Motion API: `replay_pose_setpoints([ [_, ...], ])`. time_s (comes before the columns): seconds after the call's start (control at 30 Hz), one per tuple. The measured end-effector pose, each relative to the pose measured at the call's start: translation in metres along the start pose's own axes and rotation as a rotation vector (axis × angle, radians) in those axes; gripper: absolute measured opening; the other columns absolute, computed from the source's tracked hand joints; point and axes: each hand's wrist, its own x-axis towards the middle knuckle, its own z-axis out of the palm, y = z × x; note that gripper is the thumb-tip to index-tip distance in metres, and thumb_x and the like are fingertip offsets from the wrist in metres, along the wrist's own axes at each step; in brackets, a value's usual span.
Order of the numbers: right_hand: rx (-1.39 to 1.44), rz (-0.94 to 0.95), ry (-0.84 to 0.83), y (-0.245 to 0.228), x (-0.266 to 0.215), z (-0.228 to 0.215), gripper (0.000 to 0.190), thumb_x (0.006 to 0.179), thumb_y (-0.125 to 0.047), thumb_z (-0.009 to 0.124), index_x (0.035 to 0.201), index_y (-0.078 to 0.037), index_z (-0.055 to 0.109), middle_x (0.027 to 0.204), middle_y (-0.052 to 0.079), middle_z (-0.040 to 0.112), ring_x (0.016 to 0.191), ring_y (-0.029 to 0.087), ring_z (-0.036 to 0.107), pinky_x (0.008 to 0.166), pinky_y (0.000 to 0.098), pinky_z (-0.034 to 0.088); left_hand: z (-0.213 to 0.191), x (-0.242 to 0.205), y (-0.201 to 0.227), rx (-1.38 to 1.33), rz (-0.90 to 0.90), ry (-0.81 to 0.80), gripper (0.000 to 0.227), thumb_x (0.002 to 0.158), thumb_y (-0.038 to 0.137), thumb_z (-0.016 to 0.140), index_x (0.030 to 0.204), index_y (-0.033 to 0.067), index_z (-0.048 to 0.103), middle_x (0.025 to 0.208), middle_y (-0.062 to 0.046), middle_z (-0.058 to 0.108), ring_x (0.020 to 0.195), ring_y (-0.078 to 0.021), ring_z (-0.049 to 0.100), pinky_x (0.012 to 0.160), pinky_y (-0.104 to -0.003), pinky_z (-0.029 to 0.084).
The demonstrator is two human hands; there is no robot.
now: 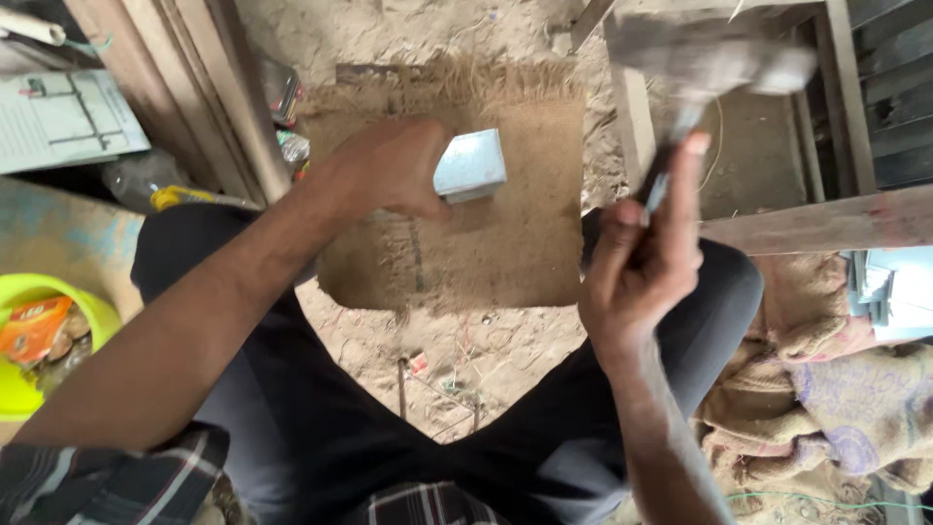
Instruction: The person holds a rectangular metal box with the left hand and repeatedly strikes it with a hammer in the right hand. The person rotates the box to hit different sides and edges while seated on the floor.
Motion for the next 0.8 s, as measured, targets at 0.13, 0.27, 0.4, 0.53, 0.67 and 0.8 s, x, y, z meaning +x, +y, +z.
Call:
replay_pose_setpoints([
  [0.13,-0.046,0.000,-0.130,-0.009,0.005,0.005,0.058,0.108,0.003,0.050,0.163,-0.008,0.036,0.117,0.017,0.071,0.062,0.006,0.060,0.054,0.0231,0.051,-0.002,0.000,0.004,0.072,-0.078,-0.023,0.052,0.058,0.033,0.086,0.095,-0.0007,0.072,0.090,-0.024,0.074,0.082,-0.0415,0.072,0.075,-0.050,0.058],
  [0.27,0.024,0.094,-0.462,-0.010,0.007,0.008,0.055,0.105,0.004,0.051,0.158,-0.006,0.041,0.120,0.015,0.070,0.055,0.003,0.059,0.051,0.0203,0.051,0.004,-0.006,0.009,0.168,-0.128,0.025,0.059,0.063,0.044,0.090,0.099,0.0008,0.072,0.094,-0.024,0.072,0.087,-0.0418,0.071,0.080,-0.051,0.057],
  [0.4,0.067,0.127,-0.274,-0.004,0.004,-0.007,0.050,0.114,0.003,0.047,0.163,-0.008,0.040,0.089,0.003,0.059,0.067,0.006,0.047,0.060,0.0209,0.042,0.002,-0.009,0.011,0.122,-0.134,-0.103,0.071,0.073,0.051,0.082,0.121,0.0034,0.062,0.121,-0.020,0.067,0.112,-0.0378,0.067,0.093,-0.049,0.056],
  [0.53,0.163,0.237,-0.197,0.007,0.003,-0.015,0.048,0.116,-0.002,0.047,0.163,-0.006,0.038,0.088,0.000,0.056,0.069,0.005,0.043,0.062,0.0212,0.038,-0.002,-0.003,0.017,0.044,-0.172,-0.299,0.102,0.074,0.063,0.086,0.146,0.0075,0.040,0.151,-0.025,0.036,0.134,-0.0461,0.042,0.095,-0.059,0.045],
  [0.67,0.227,0.372,-0.265,0.021,0.002,-0.019,0.050,0.114,-0.006,0.050,0.163,-0.005,0.040,0.083,0.001,0.054,0.069,0.006,0.041,0.061,0.0225,0.037,0.018,-0.007,0.037,0.149,-0.249,-0.325,0.126,0.060,0.059,0.094,0.150,-0.0013,0.030,0.147,-0.028,0.038,0.133,-0.0455,0.044,0.107,-0.053,0.047],
  [0.8,0.176,0.355,-0.278,0.034,-0.002,-0.024,0.049,0.113,-0.008,0.052,0.161,-0.004,0.043,0.087,0.004,0.057,0.069,0.006,0.043,0.061,0.0233,0.038,0.031,-0.013,0.046,0.029,-0.281,-0.137,0.119,0.057,0.048,0.097,0.145,-0.0023,0.036,0.142,-0.022,0.051,0.132,-0.0422,0.052,0.109,-0.058,0.046],
])
